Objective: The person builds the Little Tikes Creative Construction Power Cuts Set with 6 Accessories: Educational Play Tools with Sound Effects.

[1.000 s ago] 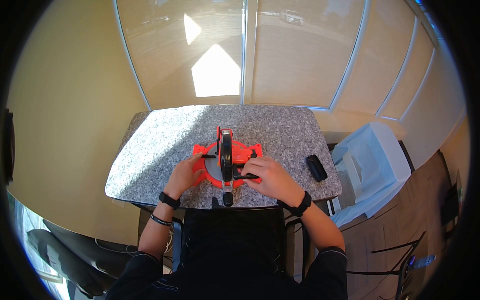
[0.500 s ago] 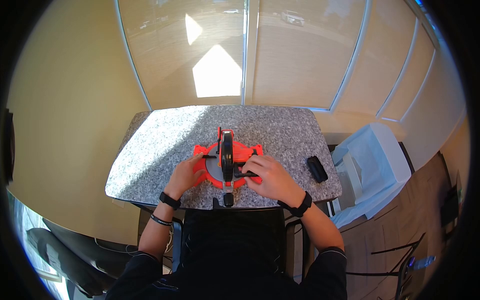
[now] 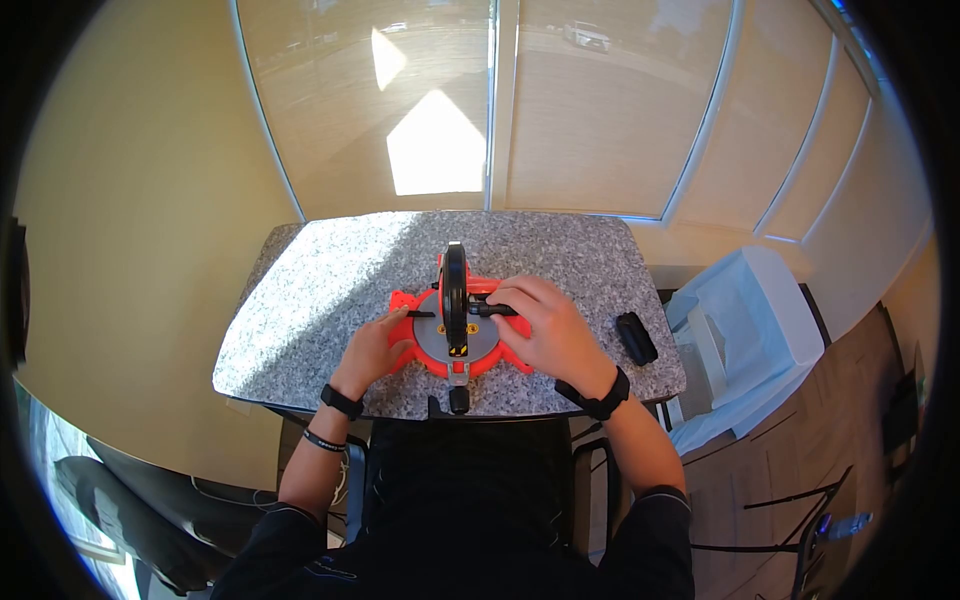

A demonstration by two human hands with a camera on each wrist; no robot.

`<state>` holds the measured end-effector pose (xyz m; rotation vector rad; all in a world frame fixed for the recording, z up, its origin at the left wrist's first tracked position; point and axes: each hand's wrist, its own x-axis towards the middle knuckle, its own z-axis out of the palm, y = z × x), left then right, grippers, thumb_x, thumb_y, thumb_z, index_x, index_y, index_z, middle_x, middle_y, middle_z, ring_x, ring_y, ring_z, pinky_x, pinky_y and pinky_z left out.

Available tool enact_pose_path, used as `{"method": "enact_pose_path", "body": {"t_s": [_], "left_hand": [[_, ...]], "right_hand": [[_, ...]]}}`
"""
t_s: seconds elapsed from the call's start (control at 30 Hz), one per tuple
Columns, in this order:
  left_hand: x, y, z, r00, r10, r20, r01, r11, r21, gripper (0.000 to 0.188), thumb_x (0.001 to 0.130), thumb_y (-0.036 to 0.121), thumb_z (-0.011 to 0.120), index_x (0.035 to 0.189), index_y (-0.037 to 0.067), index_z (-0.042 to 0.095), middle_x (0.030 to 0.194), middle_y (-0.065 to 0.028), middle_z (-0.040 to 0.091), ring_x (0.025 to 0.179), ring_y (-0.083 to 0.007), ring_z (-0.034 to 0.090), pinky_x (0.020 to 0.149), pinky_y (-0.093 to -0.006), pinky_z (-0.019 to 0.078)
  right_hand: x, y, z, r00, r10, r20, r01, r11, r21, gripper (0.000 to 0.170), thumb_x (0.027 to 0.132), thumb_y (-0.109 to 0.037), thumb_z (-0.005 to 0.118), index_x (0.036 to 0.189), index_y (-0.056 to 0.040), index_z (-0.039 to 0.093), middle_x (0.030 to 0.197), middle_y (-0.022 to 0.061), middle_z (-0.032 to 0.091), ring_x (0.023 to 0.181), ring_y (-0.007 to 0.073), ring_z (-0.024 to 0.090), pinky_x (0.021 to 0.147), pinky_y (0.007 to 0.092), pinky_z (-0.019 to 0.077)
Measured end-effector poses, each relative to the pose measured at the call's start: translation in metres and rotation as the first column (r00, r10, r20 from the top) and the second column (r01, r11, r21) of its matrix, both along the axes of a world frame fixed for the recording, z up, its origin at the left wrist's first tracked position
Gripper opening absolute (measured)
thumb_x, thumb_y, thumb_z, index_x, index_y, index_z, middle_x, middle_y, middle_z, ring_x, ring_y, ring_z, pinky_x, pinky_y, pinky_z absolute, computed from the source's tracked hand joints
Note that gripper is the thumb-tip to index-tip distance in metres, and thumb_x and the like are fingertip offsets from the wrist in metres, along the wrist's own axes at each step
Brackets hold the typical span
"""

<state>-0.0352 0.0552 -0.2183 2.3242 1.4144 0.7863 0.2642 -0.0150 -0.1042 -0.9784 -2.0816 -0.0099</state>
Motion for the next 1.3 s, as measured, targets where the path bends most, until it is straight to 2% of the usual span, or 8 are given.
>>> {"method": "enact_pose_path", "body": {"t_s": [0.13, 0.3, 0.63, 0.93, 1.13, 1.3], "left_hand": [[-0.002, 0.001, -0.002, 0.999, -0.018, -0.04, 0.019, 1.0, 0.018, 0.064, 0.087, 0.021, 0.077, 0.146, 0.003, 0.057, 0.14, -0.022, 0.064, 0.12, -0.0403, 0.066, 0.1, -0.0466, 0.0562], [-0.003, 0.003, -0.005, 0.999, -0.021, -0.039, 0.023, 0.999, 0.037, 0.064, 0.088, 0.021, 0.076, 0.146, 0.003, 0.057, 0.14, -0.0217, 0.064, 0.119, -0.0405, 0.066, 0.1, -0.0466, 0.0564], [-0.003, 0.003, -0.005, 0.999, -0.016, -0.043, 0.017, 0.999, 0.027, 0.064, 0.088, 0.021, 0.076, 0.147, 0.004, 0.057, 0.141, -0.0223, 0.063, 0.12, -0.041, 0.066, 0.1, -0.0468, 0.0563], [-0.002, 0.002, -0.001, 0.999, -0.01, -0.047, 0.011, 1.0, 0.009, 0.064, 0.088, 0.021, 0.076, 0.147, 0.004, 0.057, 0.141, -0.0224, 0.063, 0.121, -0.0413, 0.065, 0.101, -0.0471, 0.0558], [-0.002, 0.001, 0.0, 0.999, -0.014, -0.044, 0.014, 1.0, 0.012, 0.064, 0.088, 0.02, 0.076, 0.146, 0.003, 0.057, 0.141, -0.0225, 0.063, 0.118, -0.0418, 0.066, 0.099, -0.0471, 0.0569], [0.0, 0.0, 0.002, 1.0, -0.004, -0.025, 0.004, 1.0, 0.001, 0.06, 0.088, 0.02, 0.077, 0.142, 0.001, 0.06, 0.14, -0.0204, 0.064, 0.122, -0.0407, 0.064, 0.103, -0.0473, 0.0542]], "right_hand": [[-0.001, 0.005, 0.005, 0.999, 0.016, -0.043, -0.016, 1.0, 0.012, 0.023, 0.085, -0.003, 0.076, 0.106, -0.0036, 0.068, 0.109, 0.0119, 0.069, 0.099, 0.033, 0.069, 0.088, 0.0403, 0.0572], [-0.005, 0.009, 0.009, 0.994, -0.059, -0.087, 0.064, 0.997, 0.05, 0.02, 0.088, -0.004, 0.076, 0.106, -0.002, 0.069, 0.109, 0.0121, 0.069, 0.1, 0.0323, 0.069, 0.086, 0.0392, 0.0578], [-0.007, 0.015, 0.011, 0.991, -0.086, -0.098, 0.096, 0.99, 0.103, 0.019, 0.088, -0.004, 0.076, 0.106, -0.0009, 0.07, 0.111, 0.0126, 0.068, 0.103, 0.032, 0.068, 0.089, 0.0394, 0.0576], [-0.01, 0.019, 0.012, 0.989, -0.1, -0.109, 0.114, 0.984, 0.14, 0.021, 0.088, -0.002, 0.075, 0.109, -0.0021, 0.072, 0.112, 0.0123, 0.068, 0.105, 0.032, 0.067, 0.091, 0.0406, 0.0565], [-0.012, 0.02, 0.01, 0.989, -0.103, -0.104, 0.118, 0.981, 0.156, 0.021, 0.085, -0.001, 0.076, 0.105, -0.0019, 0.072, 0.11, 0.0117, 0.069, 0.104, 0.0317, 0.067, 0.089, 0.0403, 0.0565], [-0.012, 0.016, 0.01, 0.992, -0.079, -0.102, 0.093, 0.985, 0.146, 0.021, 0.082, 0.001, 0.078, 0.103, -0.0014, 0.072, 0.108, 0.0107, 0.07, 0.103, 0.0315, 0.067, 0.09, 0.0409, 0.0559]]}}
